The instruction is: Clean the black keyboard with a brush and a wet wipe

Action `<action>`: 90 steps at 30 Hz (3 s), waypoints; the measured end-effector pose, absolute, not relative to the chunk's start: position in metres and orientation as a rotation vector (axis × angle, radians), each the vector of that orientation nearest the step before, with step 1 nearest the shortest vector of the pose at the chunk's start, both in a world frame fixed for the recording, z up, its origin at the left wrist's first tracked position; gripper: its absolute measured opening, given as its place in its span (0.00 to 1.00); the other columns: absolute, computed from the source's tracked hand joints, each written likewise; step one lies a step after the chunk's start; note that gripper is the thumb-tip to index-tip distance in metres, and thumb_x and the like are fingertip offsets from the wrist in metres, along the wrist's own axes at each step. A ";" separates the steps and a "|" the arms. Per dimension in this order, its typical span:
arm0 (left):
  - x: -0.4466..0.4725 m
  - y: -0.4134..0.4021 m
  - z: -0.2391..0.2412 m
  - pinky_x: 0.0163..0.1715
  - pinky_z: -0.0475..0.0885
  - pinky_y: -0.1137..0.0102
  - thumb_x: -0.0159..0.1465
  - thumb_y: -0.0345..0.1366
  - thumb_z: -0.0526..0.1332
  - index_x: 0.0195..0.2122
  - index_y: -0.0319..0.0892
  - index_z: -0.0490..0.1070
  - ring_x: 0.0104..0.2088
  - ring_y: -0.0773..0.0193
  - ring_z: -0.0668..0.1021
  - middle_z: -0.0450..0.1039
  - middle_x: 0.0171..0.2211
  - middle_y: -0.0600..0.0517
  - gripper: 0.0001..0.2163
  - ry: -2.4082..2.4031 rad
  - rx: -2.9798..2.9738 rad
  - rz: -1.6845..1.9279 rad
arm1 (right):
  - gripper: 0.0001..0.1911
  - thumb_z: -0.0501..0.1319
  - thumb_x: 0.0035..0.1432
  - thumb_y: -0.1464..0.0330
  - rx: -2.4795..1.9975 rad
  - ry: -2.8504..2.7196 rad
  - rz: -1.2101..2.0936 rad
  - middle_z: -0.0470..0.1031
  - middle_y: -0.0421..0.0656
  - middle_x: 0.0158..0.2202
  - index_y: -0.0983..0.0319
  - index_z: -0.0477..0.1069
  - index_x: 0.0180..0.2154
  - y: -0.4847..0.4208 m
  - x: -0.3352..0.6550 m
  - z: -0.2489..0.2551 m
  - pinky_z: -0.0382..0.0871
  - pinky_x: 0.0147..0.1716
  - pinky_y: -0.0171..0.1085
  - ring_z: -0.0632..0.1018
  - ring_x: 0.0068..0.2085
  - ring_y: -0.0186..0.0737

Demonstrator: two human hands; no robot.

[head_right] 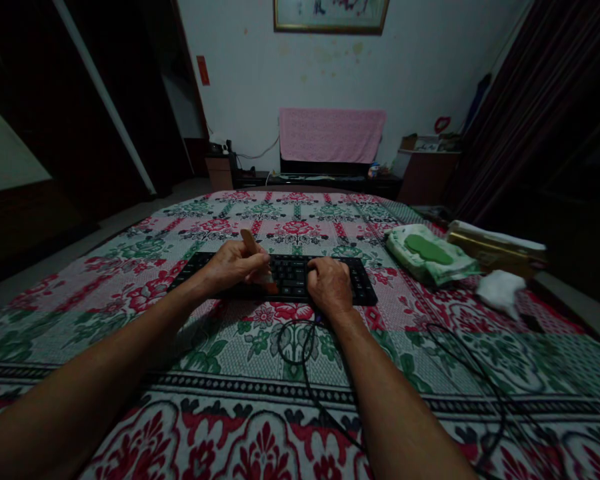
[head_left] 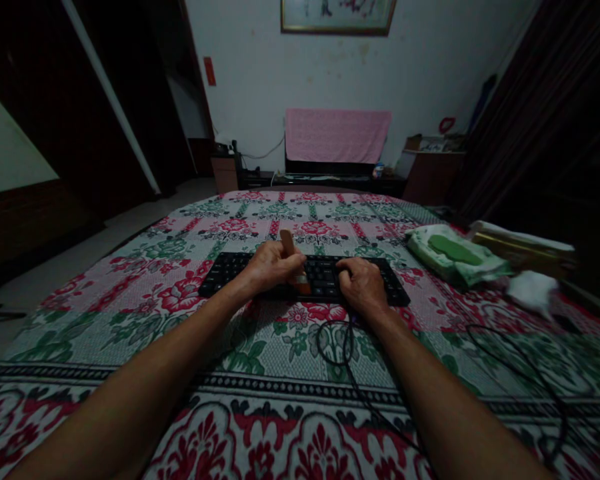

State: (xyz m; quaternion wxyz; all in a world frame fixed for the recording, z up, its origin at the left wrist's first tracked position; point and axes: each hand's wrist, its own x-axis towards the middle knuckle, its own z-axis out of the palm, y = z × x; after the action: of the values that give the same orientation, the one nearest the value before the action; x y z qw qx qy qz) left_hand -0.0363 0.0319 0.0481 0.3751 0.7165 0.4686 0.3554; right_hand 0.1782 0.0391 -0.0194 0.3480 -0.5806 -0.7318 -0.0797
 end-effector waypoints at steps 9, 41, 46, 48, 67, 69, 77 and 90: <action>-0.039 0.031 0.054 0.18 0.65 0.76 0.57 0.38 0.56 0.27 0.38 0.70 0.20 0.69 0.74 0.74 0.22 0.50 0.09 1.250 1.896 0.908 | 0.13 0.53 0.52 0.73 -1.497 -1.896 -0.206 0.78 0.45 0.36 0.62 0.75 0.35 0.040 0.179 -0.020 0.62 0.45 0.41 0.75 0.40 0.44; -0.054 0.046 0.048 0.29 0.70 0.72 0.53 0.35 0.55 0.33 0.39 0.71 0.28 0.65 0.76 0.75 0.27 0.52 0.09 1.393 2.004 1.052 | 0.13 0.53 0.52 0.74 -1.493 -1.898 -0.199 0.78 0.46 0.37 0.62 0.74 0.35 0.041 0.180 -0.022 0.62 0.46 0.41 0.75 0.41 0.44; -0.061 0.048 0.051 0.27 0.69 0.73 0.50 0.32 0.55 0.31 0.40 0.71 0.27 0.66 0.76 0.75 0.26 0.53 0.08 1.403 2.012 0.941 | 0.13 0.53 0.52 0.74 -1.494 -1.902 -0.192 0.78 0.45 0.37 0.62 0.75 0.35 0.041 0.180 -0.022 0.62 0.46 0.41 0.75 0.41 0.44; -0.062 0.046 0.056 0.27 0.68 0.73 0.49 0.32 0.55 0.30 0.40 0.71 0.27 0.65 0.76 0.75 0.26 0.53 0.08 1.466 2.028 0.943 | 0.13 0.53 0.52 0.74 -1.499 -1.903 -0.190 0.78 0.46 0.37 0.62 0.75 0.35 0.041 0.180 -0.022 0.62 0.46 0.41 0.75 0.41 0.44; -0.066 0.061 0.043 0.27 0.70 0.72 0.52 0.37 0.56 0.28 0.40 0.71 0.27 0.62 0.77 0.77 0.25 0.51 0.08 1.410 1.904 1.159 | 0.13 0.52 0.53 0.74 -1.502 -1.906 -0.210 0.77 0.45 0.36 0.62 0.75 0.35 0.040 0.180 -0.021 0.62 0.46 0.40 0.75 0.41 0.43; -0.064 0.062 0.040 0.27 0.71 0.72 0.52 0.37 0.57 0.29 0.40 0.71 0.26 0.63 0.77 0.77 0.26 0.51 0.08 1.344 1.851 1.114 | 0.13 0.52 0.53 0.74 -1.511 -1.905 -0.212 0.77 0.45 0.37 0.62 0.75 0.35 0.040 0.180 -0.021 0.61 0.46 0.40 0.75 0.41 0.43; -0.069 0.066 0.042 0.26 0.70 0.73 0.49 0.35 0.57 0.28 0.40 0.72 0.26 0.62 0.77 0.77 0.25 0.51 0.08 1.499 1.825 1.193 | 0.13 0.53 0.53 0.74 -1.522 -1.902 -0.220 0.78 0.45 0.37 0.62 0.75 0.35 0.040 0.179 -0.021 0.61 0.45 0.40 0.75 0.41 0.43; -0.067 0.064 0.043 0.28 0.70 0.72 0.51 0.39 0.59 0.24 0.40 0.71 0.28 0.62 0.77 0.76 0.25 0.49 0.08 1.441 1.756 1.276 | 0.13 0.53 0.52 0.74 -1.509 -1.896 -0.206 0.78 0.45 0.37 0.62 0.75 0.35 0.041 0.180 -0.023 0.61 0.45 0.41 0.75 0.41 0.43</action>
State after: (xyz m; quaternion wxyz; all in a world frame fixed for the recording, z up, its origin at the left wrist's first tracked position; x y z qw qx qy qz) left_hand -0.0667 0.0640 0.0430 0.2646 0.6499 0.5334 0.4723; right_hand 0.1799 0.0406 -0.0227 0.3476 -0.5817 -0.7311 -0.0793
